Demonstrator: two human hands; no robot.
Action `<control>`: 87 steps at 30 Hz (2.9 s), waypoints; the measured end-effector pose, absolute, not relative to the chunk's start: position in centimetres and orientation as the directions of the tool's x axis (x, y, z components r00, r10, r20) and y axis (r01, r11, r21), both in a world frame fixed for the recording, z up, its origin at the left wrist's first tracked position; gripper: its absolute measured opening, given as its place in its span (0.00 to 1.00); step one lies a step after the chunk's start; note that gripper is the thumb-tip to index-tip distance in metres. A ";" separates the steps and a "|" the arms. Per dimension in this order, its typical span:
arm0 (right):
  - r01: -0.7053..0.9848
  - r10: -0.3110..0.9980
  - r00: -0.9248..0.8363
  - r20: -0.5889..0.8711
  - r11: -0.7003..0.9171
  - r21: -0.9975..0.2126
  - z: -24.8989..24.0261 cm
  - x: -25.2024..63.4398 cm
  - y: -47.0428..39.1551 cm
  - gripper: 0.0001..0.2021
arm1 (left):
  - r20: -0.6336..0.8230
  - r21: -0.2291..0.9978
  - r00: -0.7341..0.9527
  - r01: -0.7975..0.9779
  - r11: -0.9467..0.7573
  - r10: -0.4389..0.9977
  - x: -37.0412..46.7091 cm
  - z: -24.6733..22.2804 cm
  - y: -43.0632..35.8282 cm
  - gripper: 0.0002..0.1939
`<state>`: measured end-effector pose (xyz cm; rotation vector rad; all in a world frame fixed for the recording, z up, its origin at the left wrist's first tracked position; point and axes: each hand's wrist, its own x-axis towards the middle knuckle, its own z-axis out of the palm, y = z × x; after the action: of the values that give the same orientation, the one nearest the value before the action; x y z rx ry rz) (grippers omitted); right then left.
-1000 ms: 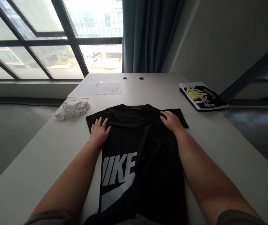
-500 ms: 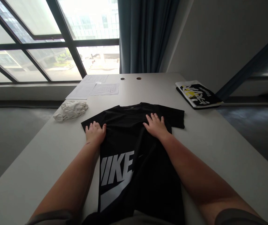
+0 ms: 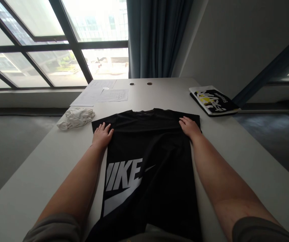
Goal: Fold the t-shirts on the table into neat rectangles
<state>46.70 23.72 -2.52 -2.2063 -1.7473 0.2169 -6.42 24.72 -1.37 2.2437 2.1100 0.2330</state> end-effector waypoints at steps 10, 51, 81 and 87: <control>0.957 0.954 0.188 0.234 -0.125 -0.260 -1.4 44.6 25.5 0.27 | 0.064 0.133 0.017 0.991 -0.025 0.998 -5.9 -0.1 28.0 0.32; 0.897 0.948 -0.297 0.114 0.318 -0.308 -0.7 41.0 21.7 0.22 | 0.074 0.150 0.552 0.817 -0.556 0.831 -2.1 1.9 24.3 0.19; 0.796 0.832 -0.519 0.197 0.554 -0.245 3.0 31.5 18.5 0.24 | 0.161 0.113 0.629 0.753 -0.648 0.760 5.6 2.6 20.6 0.27; 0.801 0.827 -0.557 0.071 0.558 -0.219 1.7 30.2 18.9 0.28 | 0.108 0.167 0.661 0.724 -0.669 0.743 5.7 2.0 21.3 0.21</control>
<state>30.21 18.93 1.71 -1.3830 -2.6235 0.2410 5.71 21.33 2.04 2.7624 1.2243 0.2535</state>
